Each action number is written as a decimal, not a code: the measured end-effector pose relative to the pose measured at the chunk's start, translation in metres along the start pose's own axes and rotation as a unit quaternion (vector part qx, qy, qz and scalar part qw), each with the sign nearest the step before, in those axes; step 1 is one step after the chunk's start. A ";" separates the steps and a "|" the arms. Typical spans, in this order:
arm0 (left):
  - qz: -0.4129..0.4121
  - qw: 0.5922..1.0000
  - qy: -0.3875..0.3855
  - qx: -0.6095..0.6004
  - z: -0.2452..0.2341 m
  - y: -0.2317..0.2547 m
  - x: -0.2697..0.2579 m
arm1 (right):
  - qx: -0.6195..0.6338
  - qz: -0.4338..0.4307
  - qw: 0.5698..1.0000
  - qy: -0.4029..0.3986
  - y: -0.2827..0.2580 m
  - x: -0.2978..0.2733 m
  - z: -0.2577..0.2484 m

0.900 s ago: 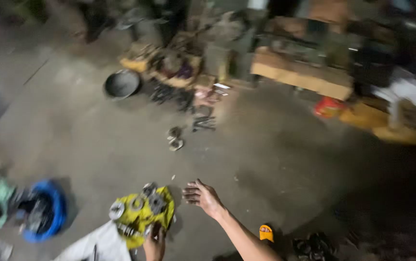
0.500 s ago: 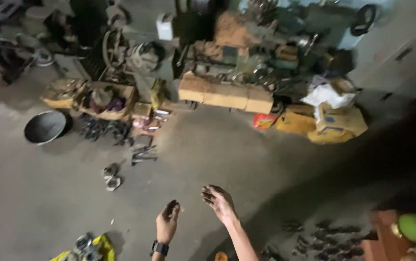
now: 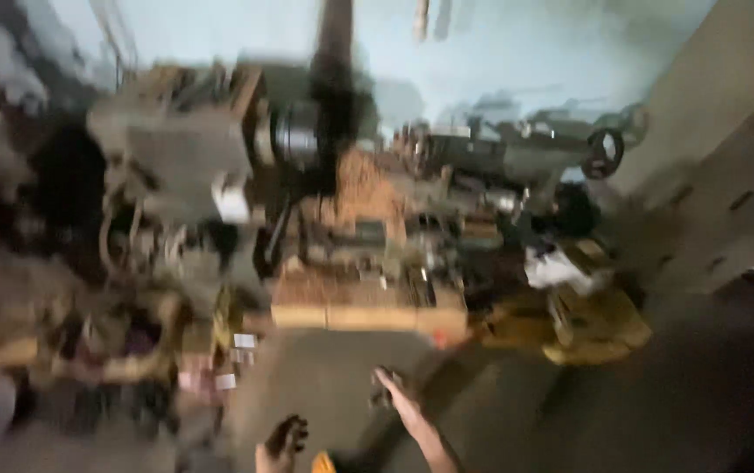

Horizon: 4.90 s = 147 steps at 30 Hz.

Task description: The person operates a lathe to cut a metal rod, then removes the cut pieces and places them into a bucket of liquid. The person repeatedly picks up dark metal parts from the floor, dips them into the bucket, and places them back down.

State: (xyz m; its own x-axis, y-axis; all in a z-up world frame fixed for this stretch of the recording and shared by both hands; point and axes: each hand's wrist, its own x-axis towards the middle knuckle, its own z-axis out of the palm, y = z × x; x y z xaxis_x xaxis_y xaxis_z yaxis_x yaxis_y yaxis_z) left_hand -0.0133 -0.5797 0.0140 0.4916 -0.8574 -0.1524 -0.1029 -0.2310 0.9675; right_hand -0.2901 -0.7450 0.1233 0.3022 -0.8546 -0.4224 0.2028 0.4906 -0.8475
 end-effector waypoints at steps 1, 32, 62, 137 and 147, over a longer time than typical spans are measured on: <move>0.013 1.000 -0.007 0.006 0.009 0.027 0.033 | 0.010 -0.012 1.000 0.002 -0.003 0.030 0.003; 0.015 0.996 -0.079 -0.051 0.141 0.387 0.319 | -0.237 -0.437 0.867 -0.023 -0.759 0.387 0.032; 0.262 0.920 -0.088 0.278 0.304 0.326 0.263 | -0.088 -0.343 0.862 0.363 -0.358 0.260 -0.153; 0.214 0.973 0.015 0.088 0.033 0.277 0.250 | -0.334 -0.365 0.865 0.087 -0.258 0.131 0.108; 0.572 0.811 -0.093 0.076 0.254 0.446 0.391 | -0.153 -0.396 0.890 0.164 -0.319 0.072 0.020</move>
State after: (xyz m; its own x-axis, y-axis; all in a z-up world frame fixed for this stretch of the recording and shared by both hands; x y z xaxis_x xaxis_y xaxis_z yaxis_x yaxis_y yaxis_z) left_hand -0.0868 -1.1352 0.3344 -0.1392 -0.6020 0.7862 -0.5127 0.7231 0.4629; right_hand -0.3143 -0.9599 0.3697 -0.1215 -0.9400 0.3188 -0.0481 -0.3152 -0.9478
